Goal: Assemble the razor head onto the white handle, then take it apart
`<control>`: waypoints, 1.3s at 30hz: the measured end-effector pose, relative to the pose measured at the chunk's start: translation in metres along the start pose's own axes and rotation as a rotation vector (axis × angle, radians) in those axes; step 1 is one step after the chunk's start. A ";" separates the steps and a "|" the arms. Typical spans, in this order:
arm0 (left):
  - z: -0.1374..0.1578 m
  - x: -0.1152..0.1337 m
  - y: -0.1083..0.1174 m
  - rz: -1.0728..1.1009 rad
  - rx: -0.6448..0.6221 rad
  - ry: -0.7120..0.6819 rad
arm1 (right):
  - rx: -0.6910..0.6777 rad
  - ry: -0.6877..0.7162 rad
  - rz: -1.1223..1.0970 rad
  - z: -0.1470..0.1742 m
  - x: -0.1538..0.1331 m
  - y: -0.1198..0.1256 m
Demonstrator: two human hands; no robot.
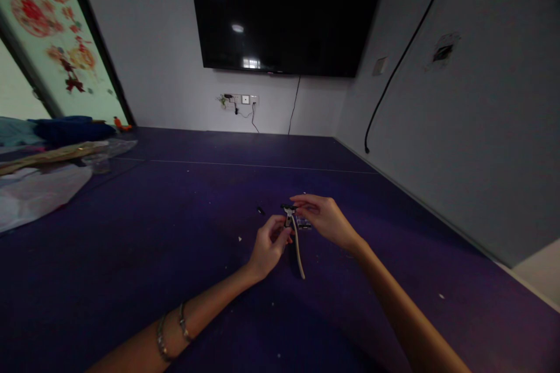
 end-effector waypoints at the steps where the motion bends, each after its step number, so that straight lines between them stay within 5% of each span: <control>1: 0.000 0.000 0.000 0.000 -0.002 0.000 | -0.004 0.008 0.012 0.000 0.000 0.000; 18: 0.000 0.002 -0.002 0.077 0.007 0.024 | -0.039 0.101 0.192 0.002 -0.010 0.002; 39: -0.003 0.010 -0.005 0.100 -0.023 0.050 | -0.056 0.131 0.158 0.002 -0.009 0.002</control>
Point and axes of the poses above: each hand's wrist, its own z-axis away from the middle knuckle, its own y-axis out of the back of the hand, x = y × z, the point moved 2 cm from there along -z, towards the middle knuckle, and after that the axes turned 9 degrees about -z, right-handed, at the moved point
